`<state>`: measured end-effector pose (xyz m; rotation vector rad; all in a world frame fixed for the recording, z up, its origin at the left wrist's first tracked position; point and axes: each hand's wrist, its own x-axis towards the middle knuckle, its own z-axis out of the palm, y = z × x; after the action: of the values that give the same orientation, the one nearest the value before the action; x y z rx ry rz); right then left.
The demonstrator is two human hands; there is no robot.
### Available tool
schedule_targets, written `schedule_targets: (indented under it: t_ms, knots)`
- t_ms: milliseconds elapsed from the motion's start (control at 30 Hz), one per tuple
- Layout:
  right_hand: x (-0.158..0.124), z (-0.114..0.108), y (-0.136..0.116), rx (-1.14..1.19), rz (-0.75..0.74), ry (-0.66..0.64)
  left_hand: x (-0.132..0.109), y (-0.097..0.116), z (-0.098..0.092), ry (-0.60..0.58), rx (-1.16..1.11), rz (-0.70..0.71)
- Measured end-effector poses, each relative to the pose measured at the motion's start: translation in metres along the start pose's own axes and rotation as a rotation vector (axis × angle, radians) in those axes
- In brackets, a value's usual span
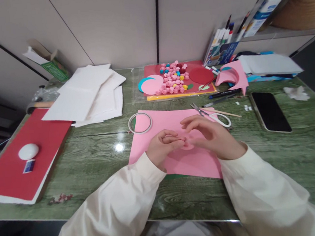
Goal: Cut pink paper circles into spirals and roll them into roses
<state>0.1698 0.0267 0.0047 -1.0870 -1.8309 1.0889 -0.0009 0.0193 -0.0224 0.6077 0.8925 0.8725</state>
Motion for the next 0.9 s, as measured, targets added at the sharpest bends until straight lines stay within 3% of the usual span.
schedule_targets:
  t_ms: [100, 200, 300, 467, 700, 900]
  knots:
    - [0.000, -0.003, 0.007, 0.177, 0.154, 0.074, 0.001, 0.001, -0.002, 0.044, 0.027, 0.008]
    - [0.000, 0.000, 0.013, 0.261, 0.327, -0.031, 0.002, 0.001, -0.003, 0.050, 0.049, 0.015]
    - [0.001, 0.005, 0.015, 0.311, 0.374, -0.093, 0.002, 0.000, -0.004, 0.038, 0.064, 0.029]
    - [0.003, 0.007, 0.015, 0.333, 0.375, -0.154, 0.004, -0.001, -0.003, 0.009, 0.073, 0.081]
    - [0.003, 0.012, 0.022, 0.067, 0.312, 0.036, 0.001, 0.005, 0.005, 0.098, 0.290, 0.201]
    - [0.000, 0.013, 0.012, -0.252, 0.135, 0.199, -0.001, 0.003, 0.004, 0.120, 0.403, 0.260]
